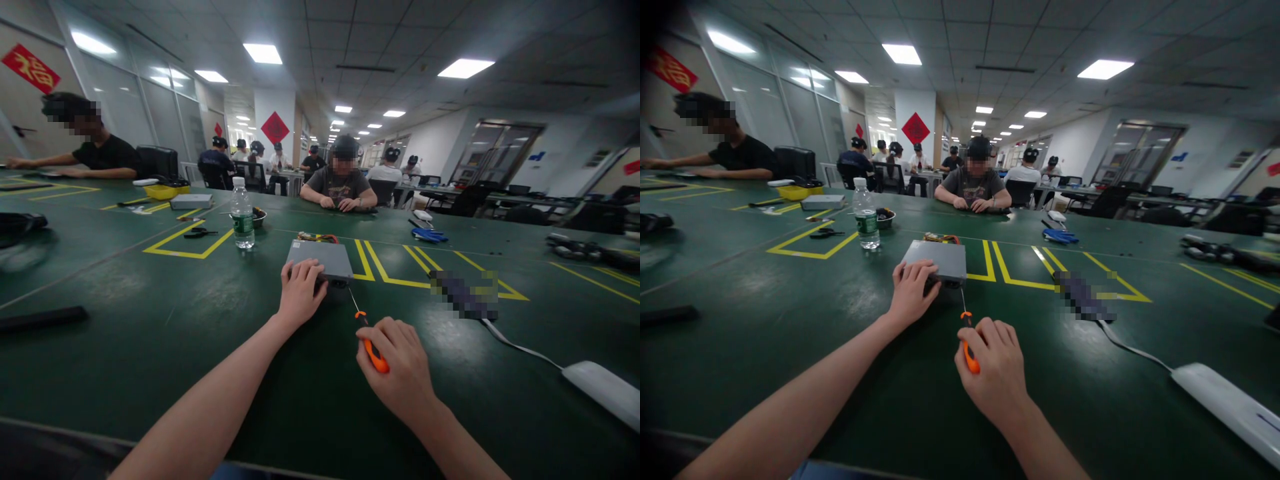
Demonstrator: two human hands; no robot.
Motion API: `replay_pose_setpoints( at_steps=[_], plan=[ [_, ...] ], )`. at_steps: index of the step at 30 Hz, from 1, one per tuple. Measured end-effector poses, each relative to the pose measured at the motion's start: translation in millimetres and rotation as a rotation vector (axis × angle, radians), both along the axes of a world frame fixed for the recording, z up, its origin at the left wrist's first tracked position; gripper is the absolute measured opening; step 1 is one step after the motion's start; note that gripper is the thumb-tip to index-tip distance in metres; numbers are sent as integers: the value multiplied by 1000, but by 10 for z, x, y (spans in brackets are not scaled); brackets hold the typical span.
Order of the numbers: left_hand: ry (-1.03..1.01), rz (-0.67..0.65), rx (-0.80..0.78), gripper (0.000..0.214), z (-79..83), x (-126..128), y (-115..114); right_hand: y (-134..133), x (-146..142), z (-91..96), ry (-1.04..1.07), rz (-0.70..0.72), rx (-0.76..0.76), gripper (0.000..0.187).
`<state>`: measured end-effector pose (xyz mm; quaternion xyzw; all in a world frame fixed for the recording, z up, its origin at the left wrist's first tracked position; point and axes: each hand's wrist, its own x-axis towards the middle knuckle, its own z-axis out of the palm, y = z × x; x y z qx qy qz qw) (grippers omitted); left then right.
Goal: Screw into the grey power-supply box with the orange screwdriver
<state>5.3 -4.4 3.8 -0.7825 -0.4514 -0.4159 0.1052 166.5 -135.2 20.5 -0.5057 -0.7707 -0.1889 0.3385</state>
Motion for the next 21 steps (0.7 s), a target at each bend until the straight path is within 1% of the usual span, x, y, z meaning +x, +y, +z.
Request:
replay_pose_setpoints(
  at_steps=[1,5,7,9,11,14,18,21],
  plan=[
    [2,0,-1,25,1,-2,0,0,3,4,10,-4,-11,10],
    [4,-2,-3,25,-1,-5,4,13,20,-13,120,-80,-44,21],
    [-1,-1,-3,25,-3,-4,5,19,26,-33,124,-63,-37,18],
    [-2,0,-2,25,-4,-3,5,19,30,-48,69,0,-12,13],
    [1,3,-1,25,-2,-1,3,13,30,-51,8,34,-3,13],
    [4,10,-2,25,3,0,-1,-1,21,-28,-23,22,-37,16],
    [13,16,-5,25,9,-3,-7,-9,3,8,8,18,-92,11],
    [21,20,-7,24,6,-7,-6,3,2,-2,83,2,-95,19]
  ],
)
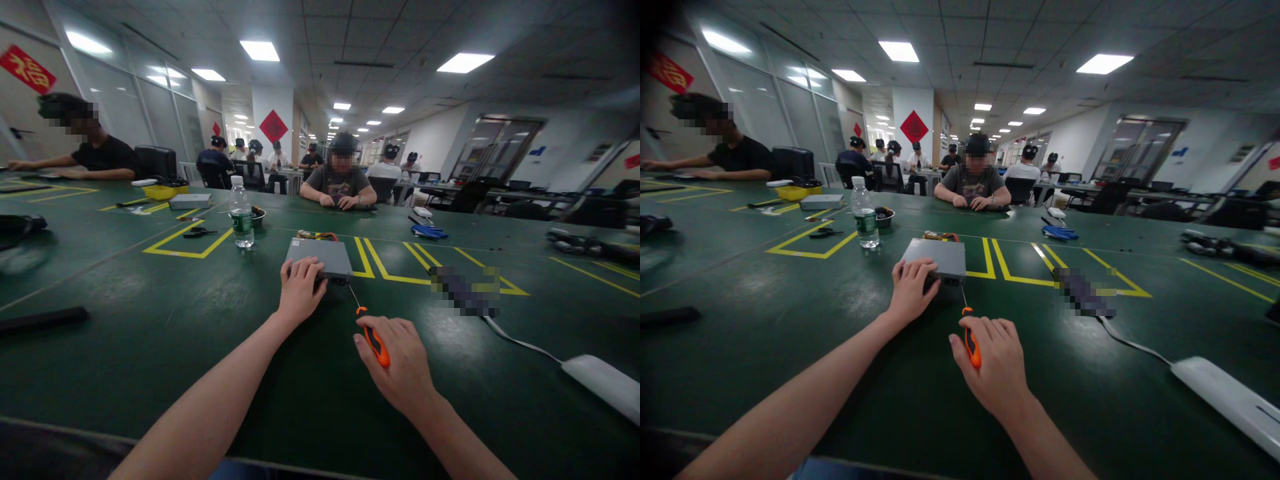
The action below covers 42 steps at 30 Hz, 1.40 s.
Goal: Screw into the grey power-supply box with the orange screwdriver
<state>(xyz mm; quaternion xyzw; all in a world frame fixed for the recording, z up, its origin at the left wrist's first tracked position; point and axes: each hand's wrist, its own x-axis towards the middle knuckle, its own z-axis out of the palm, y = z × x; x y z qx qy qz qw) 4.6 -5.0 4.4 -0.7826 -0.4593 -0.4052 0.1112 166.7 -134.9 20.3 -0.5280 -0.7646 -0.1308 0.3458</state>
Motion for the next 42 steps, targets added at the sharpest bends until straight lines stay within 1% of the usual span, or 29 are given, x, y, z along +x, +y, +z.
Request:
replay_pose_setpoints(
  at_steps=[3,5,9,11,13,15,17,20,22,24,26,30,32,34,36,40,42],
  plan=[
    [0,-6,-2,24,-4,-1,4,20,11,-38,52,-18,52,19],
    [-4,-9,-2,24,-4,0,5,25,17,-54,13,11,84,13],
    [-7,-8,4,24,5,4,-1,6,10,-18,-54,46,49,12],
    [-10,-9,5,24,9,5,-4,-5,4,12,-38,43,16,10],
    [-12,-14,4,25,10,4,-4,-6,2,25,-1,24,8,14],
    [-13,-17,3,25,8,5,-1,2,7,13,47,-11,26,19],
    [-16,-15,3,25,3,7,3,12,14,-13,63,-24,54,18],
    [-23,-13,7,25,0,10,7,16,17,-36,-12,24,81,11],
    [-26,-16,9,25,0,11,7,10,11,-25,-57,38,72,13],
    [-25,-20,8,25,1,9,6,5,4,-1,-61,37,44,12],
    [-23,-17,7,25,1,7,6,6,2,16,-37,41,12,11],
    [-25,-13,9,25,0,5,4,27,20,-11,110,-2,-27,22],
    [-27,-17,8,25,2,5,2,33,30,-35,145,-11,-10,19],
    [-27,-20,3,25,3,4,1,30,32,-40,86,16,35,12],
    [-26,-21,1,25,3,4,1,20,25,-22,15,41,61,12],
    [-22,-21,2,25,0,1,2,8,14,21,5,54,6,11],
    [-19,-20,1,25,-2,-1,3,14,18,13,28,38,-7,16]
  ],
)
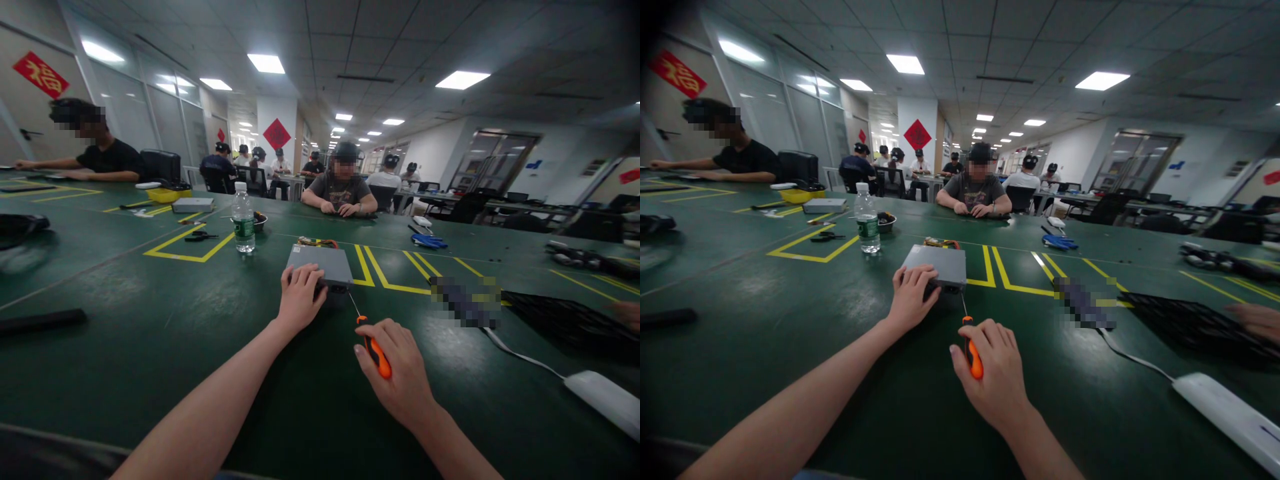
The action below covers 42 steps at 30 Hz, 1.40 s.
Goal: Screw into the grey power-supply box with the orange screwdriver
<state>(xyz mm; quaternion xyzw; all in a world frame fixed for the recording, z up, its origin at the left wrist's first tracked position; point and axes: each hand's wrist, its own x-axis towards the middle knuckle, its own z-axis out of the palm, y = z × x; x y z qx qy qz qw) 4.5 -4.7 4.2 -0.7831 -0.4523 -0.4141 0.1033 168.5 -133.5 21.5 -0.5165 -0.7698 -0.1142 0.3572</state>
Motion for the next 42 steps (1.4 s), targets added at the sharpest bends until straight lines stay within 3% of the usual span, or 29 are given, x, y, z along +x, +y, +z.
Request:
replay_pose_setpoints(
  at_steps=[4,8,14,17,20,24,42],
  plan=[
    [0,4,-2,25,-2,-3,0,20,15,-58,104,-91,18,23],
    [4,6,-3,24,-4,-4,-1,18,15,-72,0,-9,80,9],
    [-2,0,-1,24,-6,-5,-3,2,-14,-8,-65,15,10,9],
    [0,-1,6,25,-7,-7,-1,16,-21,-16,-17,-8,-20,20],
    [5,5,9,25,-8,-9,2,35,-16,-54,59,-39,21,22],
    [5,4,5,24,-9,-11,2,40,-3,-87,-31,33,63,12],
    [9,-3,12,26,3,-11,-15,6,34,-11,-13,32,100,18]
  ],
)
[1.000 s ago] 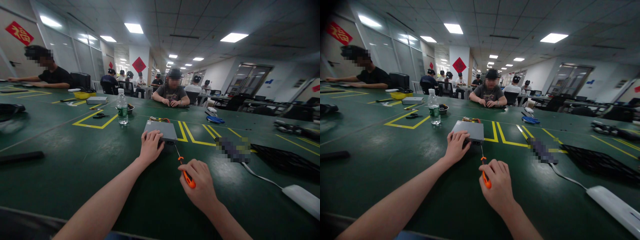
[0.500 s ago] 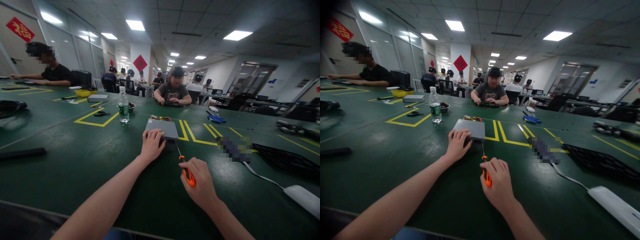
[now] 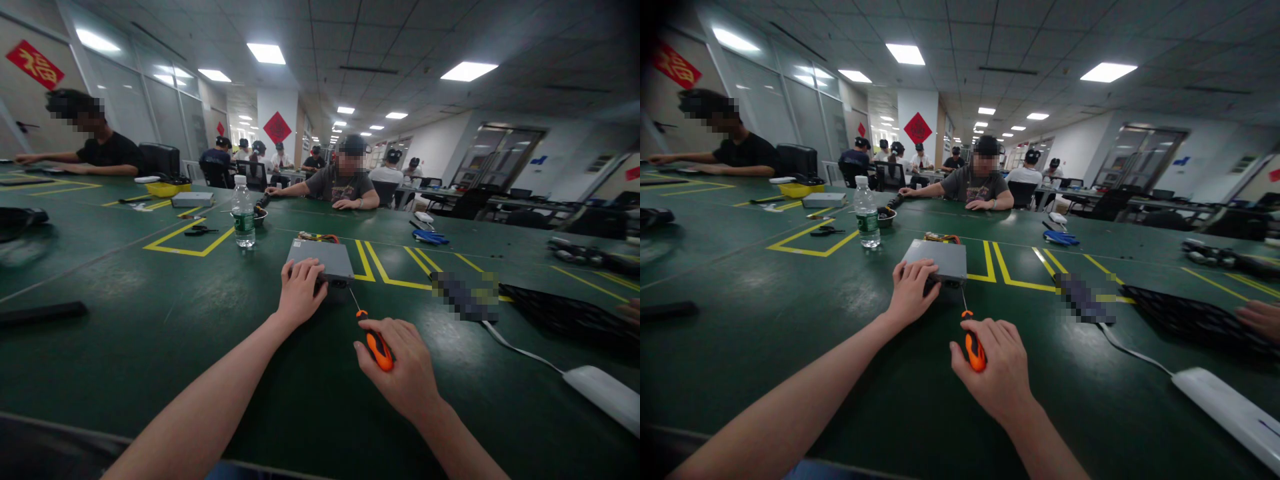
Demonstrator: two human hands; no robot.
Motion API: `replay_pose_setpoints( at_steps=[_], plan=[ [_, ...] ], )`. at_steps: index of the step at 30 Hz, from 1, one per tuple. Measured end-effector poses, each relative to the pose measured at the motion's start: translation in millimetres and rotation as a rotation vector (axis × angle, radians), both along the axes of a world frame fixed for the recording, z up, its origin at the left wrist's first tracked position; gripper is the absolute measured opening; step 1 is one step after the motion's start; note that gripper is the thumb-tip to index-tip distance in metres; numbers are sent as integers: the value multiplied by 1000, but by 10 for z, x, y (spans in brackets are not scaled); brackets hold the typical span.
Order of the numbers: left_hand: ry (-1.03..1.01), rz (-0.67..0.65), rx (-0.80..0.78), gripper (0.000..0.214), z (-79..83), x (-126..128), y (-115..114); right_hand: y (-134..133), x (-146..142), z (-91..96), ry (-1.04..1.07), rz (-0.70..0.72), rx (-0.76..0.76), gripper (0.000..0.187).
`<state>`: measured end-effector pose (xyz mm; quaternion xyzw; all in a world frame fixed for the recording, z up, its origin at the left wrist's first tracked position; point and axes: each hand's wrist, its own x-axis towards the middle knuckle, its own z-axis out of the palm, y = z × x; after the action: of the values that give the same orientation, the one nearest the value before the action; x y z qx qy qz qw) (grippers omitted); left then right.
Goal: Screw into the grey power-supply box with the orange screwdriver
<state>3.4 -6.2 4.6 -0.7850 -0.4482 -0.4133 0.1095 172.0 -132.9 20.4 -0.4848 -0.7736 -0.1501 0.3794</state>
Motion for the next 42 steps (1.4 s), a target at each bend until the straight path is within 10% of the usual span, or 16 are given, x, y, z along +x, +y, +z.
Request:
replay_pose_setpoints(
  at_steps=[42],
  plan=[
    [11,3,-11,26,-9,5,9,-26,-2,-73,-211,-53,268,26]
  ],
)
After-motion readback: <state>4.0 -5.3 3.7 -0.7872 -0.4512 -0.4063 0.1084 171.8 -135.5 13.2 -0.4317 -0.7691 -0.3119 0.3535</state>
